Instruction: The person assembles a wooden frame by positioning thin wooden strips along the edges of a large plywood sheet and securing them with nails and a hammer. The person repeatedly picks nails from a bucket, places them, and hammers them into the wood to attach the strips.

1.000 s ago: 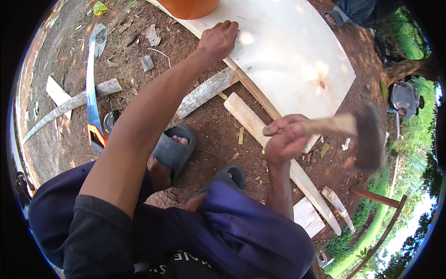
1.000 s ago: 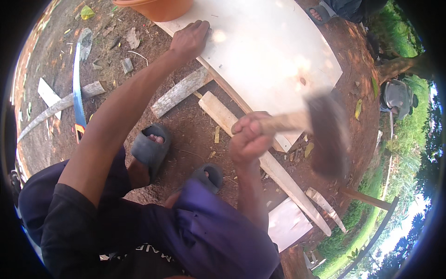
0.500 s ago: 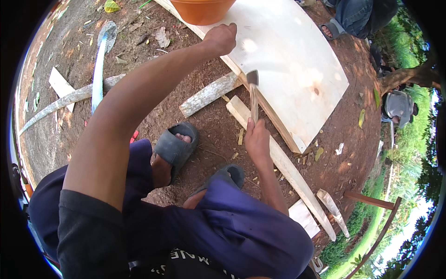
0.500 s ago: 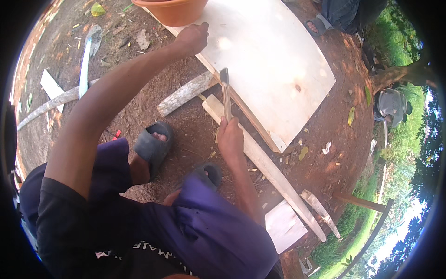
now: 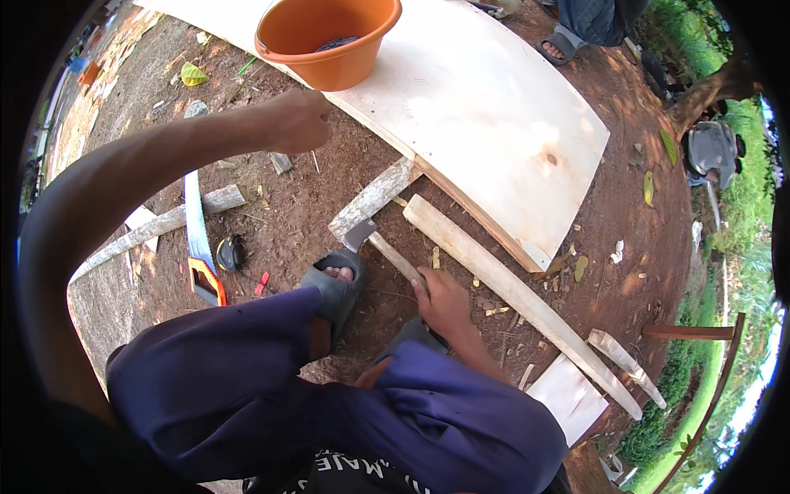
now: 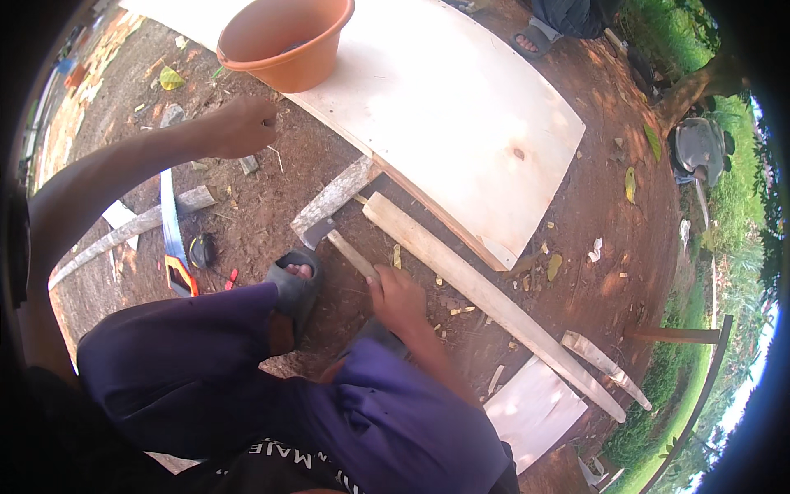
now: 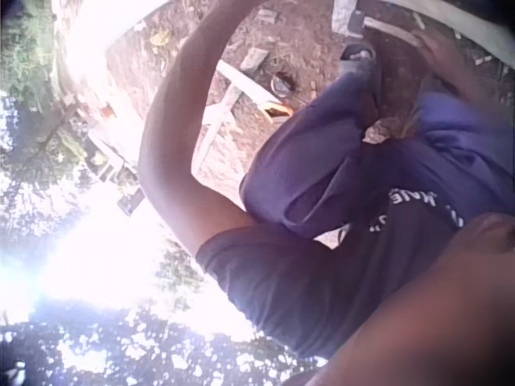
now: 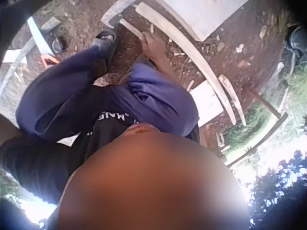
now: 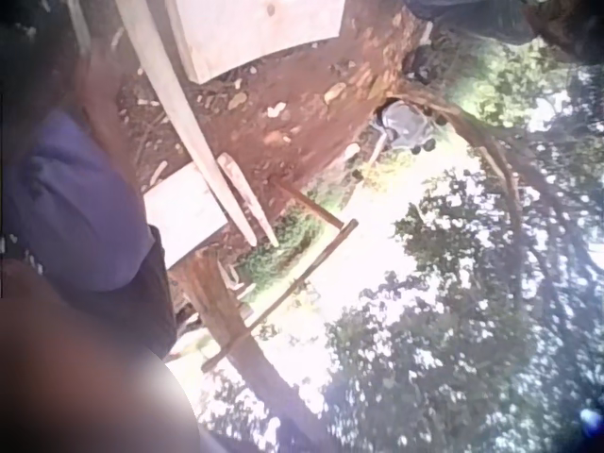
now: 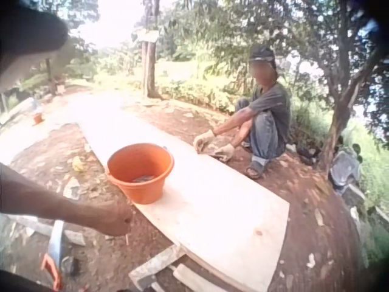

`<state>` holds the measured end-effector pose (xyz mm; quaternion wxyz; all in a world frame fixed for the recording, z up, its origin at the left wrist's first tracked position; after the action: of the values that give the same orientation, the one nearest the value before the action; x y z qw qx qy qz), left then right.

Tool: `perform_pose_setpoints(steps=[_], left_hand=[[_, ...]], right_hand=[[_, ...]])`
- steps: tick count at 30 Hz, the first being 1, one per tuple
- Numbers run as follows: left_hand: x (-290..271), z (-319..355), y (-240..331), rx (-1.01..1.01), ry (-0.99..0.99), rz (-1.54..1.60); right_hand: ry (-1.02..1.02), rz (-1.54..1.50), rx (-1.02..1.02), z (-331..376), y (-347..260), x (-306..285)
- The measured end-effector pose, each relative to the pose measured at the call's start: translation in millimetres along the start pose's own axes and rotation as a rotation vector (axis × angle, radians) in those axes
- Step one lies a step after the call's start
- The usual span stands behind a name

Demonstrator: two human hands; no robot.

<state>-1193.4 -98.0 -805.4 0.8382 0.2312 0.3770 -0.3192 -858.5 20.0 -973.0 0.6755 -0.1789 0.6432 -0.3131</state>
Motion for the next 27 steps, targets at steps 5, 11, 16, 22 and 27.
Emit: perform_pose_setpoints(steps=[5,11,16,22,27], left_hand=[[68.9,-4.3,-10.5,-0.018,-0.114,0.216],[117.1,-28.1,49.1,0.059,-0.292,0.626],[158.7,-98.0,112.9,-0.102,-0.369,1.364],[176.0,-156.9,156.1,-0.241,-0.231,1.798],[193.4,-162.3,159.0,-0.084,-0.197,1.954]], right_hand=[[0.330,-0.349,0.391,32.4,44.4,-18.5],[1.072,-0.583,0.711,63.3,138.9,-61.6],[0.848,-0.683,0.961,30.1,170.3,-100.7],[0.812,-1.145,0.915,-7.8,201.1,-105.6],[0.862,-1.034,0.914,-7.6,199.5,-100.3]])
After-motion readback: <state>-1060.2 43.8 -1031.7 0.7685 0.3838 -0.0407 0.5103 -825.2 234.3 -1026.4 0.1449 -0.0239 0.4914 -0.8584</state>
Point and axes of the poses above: each hand's wrist, its own z-axis away from the middle knuckle, its own x-axis out of the palm, y = z × x, the point moved 3 cm from there along -z, towards the middle knuckle, and after that the axes turned 7 degrees about -y, right-handed, at the moved point
